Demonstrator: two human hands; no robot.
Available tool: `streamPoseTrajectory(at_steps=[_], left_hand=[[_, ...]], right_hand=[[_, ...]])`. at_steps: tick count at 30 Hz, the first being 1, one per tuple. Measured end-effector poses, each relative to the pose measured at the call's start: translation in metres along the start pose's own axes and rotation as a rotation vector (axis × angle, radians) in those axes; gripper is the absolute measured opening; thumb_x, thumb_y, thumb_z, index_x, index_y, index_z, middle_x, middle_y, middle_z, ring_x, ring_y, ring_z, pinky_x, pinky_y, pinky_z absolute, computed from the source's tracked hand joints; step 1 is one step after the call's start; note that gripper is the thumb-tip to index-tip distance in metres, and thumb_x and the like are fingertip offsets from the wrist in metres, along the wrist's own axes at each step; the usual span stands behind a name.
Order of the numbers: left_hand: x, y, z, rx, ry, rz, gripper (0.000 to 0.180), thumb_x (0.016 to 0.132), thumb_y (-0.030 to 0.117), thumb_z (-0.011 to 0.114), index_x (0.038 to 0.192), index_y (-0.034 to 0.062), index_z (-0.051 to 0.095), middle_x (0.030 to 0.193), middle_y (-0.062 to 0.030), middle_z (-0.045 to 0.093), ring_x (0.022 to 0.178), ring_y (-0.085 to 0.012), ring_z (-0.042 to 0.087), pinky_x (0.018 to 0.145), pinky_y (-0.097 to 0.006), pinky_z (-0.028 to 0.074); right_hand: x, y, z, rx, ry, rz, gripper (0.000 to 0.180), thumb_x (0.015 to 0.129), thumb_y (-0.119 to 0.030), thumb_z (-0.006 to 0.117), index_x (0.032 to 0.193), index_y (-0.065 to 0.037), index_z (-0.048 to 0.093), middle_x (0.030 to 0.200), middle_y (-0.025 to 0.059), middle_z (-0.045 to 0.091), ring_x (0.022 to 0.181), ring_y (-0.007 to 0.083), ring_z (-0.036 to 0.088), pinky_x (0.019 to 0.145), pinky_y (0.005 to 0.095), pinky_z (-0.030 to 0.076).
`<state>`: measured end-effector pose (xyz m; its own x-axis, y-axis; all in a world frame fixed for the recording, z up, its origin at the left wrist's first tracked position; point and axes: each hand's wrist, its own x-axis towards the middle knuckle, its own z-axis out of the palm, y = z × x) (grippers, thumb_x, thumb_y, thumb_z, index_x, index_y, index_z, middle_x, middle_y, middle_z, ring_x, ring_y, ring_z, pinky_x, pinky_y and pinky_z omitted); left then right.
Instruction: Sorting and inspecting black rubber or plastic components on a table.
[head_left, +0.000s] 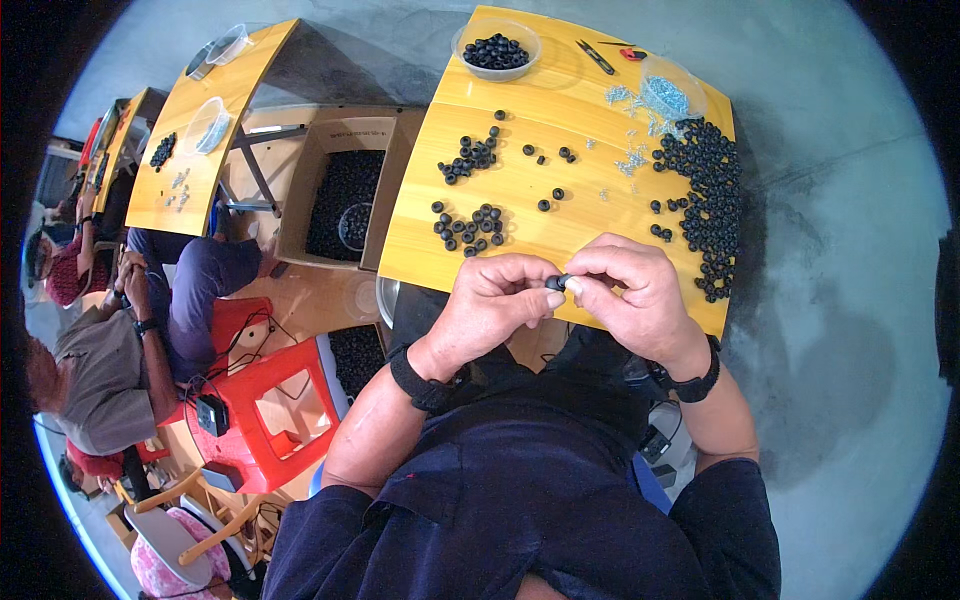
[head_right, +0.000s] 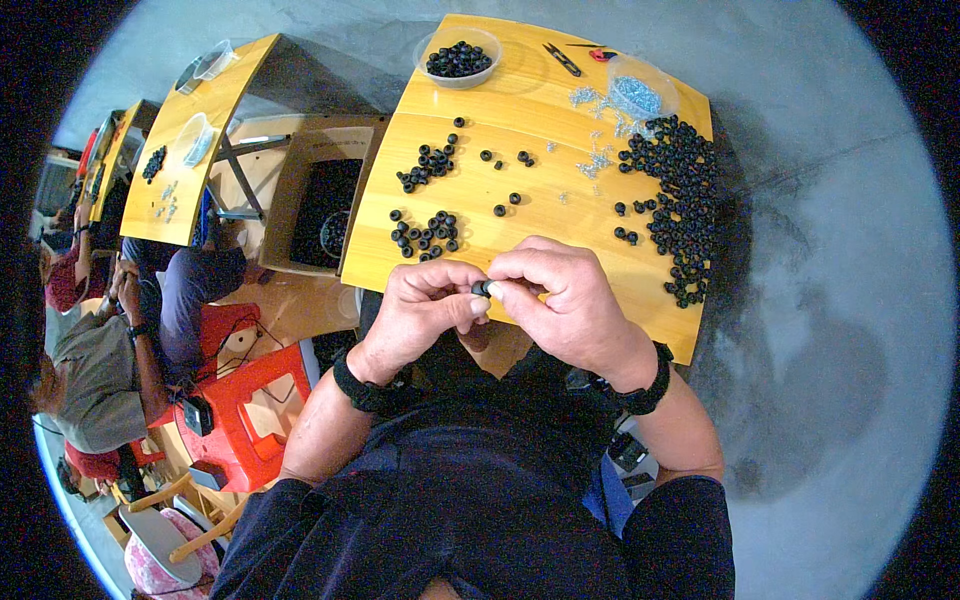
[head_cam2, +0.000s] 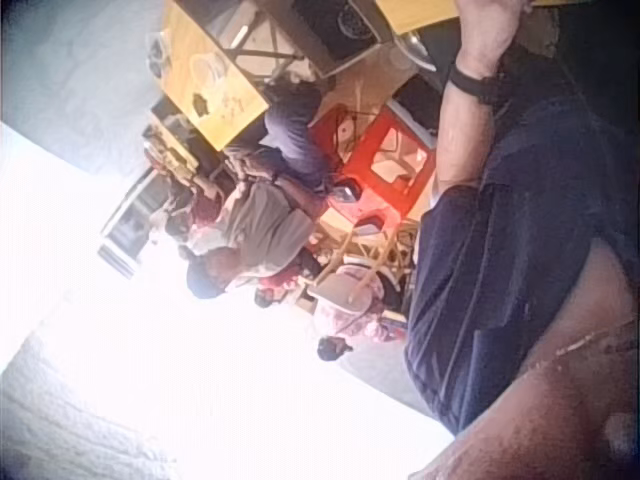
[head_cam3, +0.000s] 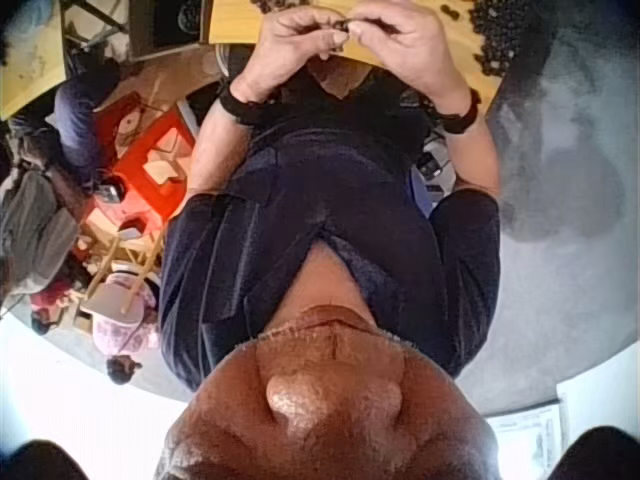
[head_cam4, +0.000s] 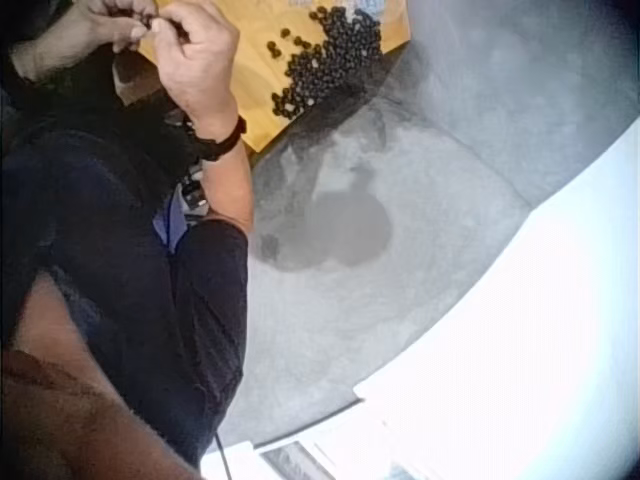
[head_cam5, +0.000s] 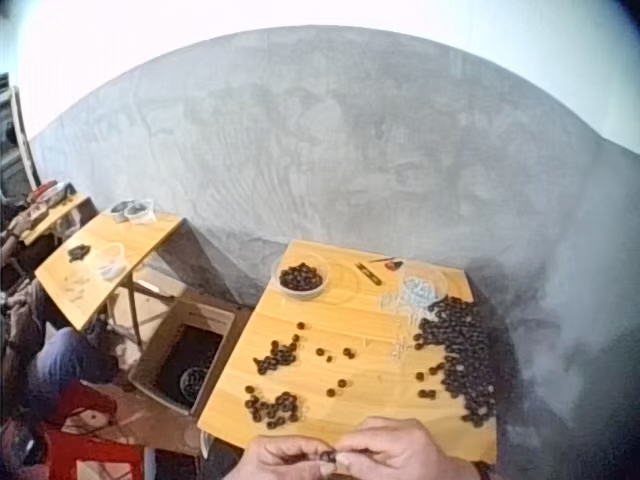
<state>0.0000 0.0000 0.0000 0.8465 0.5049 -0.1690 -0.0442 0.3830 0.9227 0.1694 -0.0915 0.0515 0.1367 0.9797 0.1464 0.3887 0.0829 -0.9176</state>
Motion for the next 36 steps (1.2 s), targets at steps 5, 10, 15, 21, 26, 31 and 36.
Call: streamPoseTrajectory(at_steps=[5,10,15,21,26,31,36], left_hand=[[0.0,-0.003,-0.001,0.041,0.02,-0.018,0.011,0.085,0.003,0.065,0.095,-0.0012,0.065,0.076,-0.0033,0.065,0.063,-0.0074,0.059,0.057,-0.022,0.053],[0.0,-0.003,0.002,0.055,0.04,-0.013,0.011,0.085,0.003,0.066,0.094,-0.0015,0.065,0.075,-0.0033,0.065,0.062,-0.0075,0.059,0.057,-0.022,0.053],[-0.002,-0.004,0.004,0.072,0.024,-0.024,0.011,0.085,0.004,0.066,0.094,-0.0014,0.065,0.074,-0.0036,0.065,0.061,-0.0074,0.059,0.056,-0.022,0.052],[-0.003,-0.002,0.006,0.035,0.024,-0.051,0.011,0.085,0.005,0.067,0.094,-0.0008,0.066,0.073,-0.0036,0.065,0.059,-0.0076,0.06,0.054,-0.021,0.05],[-0.003,-0.001,0.007,0.073,0.035,-0.077,0.01,0.084,0.003,0.066,0.093,-0.0021,0.065,0.072,-0.004,0.065,0.06,-0.0085,0.061,0.054,-0.021,0.051],[-0.005,-0.001,0.007,0.077,0.054,-0.09,0.012,0.085,0.008,0.066,0.092,-0.0011,0.067,0.067,-0.0001,0.061,0.057,-0.0034,0.055,0.051,-0.018,0.045],[-0.005,-0.001,0.005,0.055,0.048,-0.069,0.011,0.085,0.008,0.066,0.092,-0.0011,0.067,0.067,-0.0002,0.062,0.058,-0.004,0.055,0.051,-0.018,0.046]], right_hand=[[0.0,0.003,0.002,-0.058,0.015,-0.068,0.007,0.079,0.002,0.065,0.085,0.0,0.064,0.072,0.0099,0.058,0.062,0.0194,0.058,0.056,0.0289,0.045],[-0.004,0.004,0.006,-0.052,0.027,-0.064,0.008,0.079,0.001,0.065,0.087,0.0,0.064,0.071,0.0101,0.058,0.062,0.0196,0.058,0.056,0.0295,0.045],[-0.009,0.009,0.006,0.044,0.013,0.01,0.008,0.081,0.001,0.063,0.089,0.001,0.064,0.071,0.0092,0.058,0.061,0.0174,0.058,0.055,0.0281,0.045],[-0.01,0.008,0.004,0.304,-0.013,0.227,0.005,0.086,-0.001,0.061,0.088,0.003,0.064,0.074,0.0045,0.06,0.064,0.0092,0.06,0.057,0.0224,0.048],[-0.01,0.014,0.002,0.36,-0.026,0.285,0.007,0.084,-0.001,0.064,0.09,0.003,0.065,0.077,0.0044,0.064,0.063,0.0077,0.06,0.056,0.0214,0.049],[-0.008,0.004,0.004,0.322,-0.052,0.325,0.008,0.084,0.0,0.064,0.091,0.003,0.066,0.076,0.004,0.063,0.063,0.0075,0.06,0.056,0.0215,0.05],[-0.009,0.001,0.006,0.301,-0.052,0.335,0.009,0.086,-0.002,0.062,0.092,0.003,0.066,0.076,0.0045,0.063,0.063,0.0076,0.059,0.056,0.0215,0.05]])
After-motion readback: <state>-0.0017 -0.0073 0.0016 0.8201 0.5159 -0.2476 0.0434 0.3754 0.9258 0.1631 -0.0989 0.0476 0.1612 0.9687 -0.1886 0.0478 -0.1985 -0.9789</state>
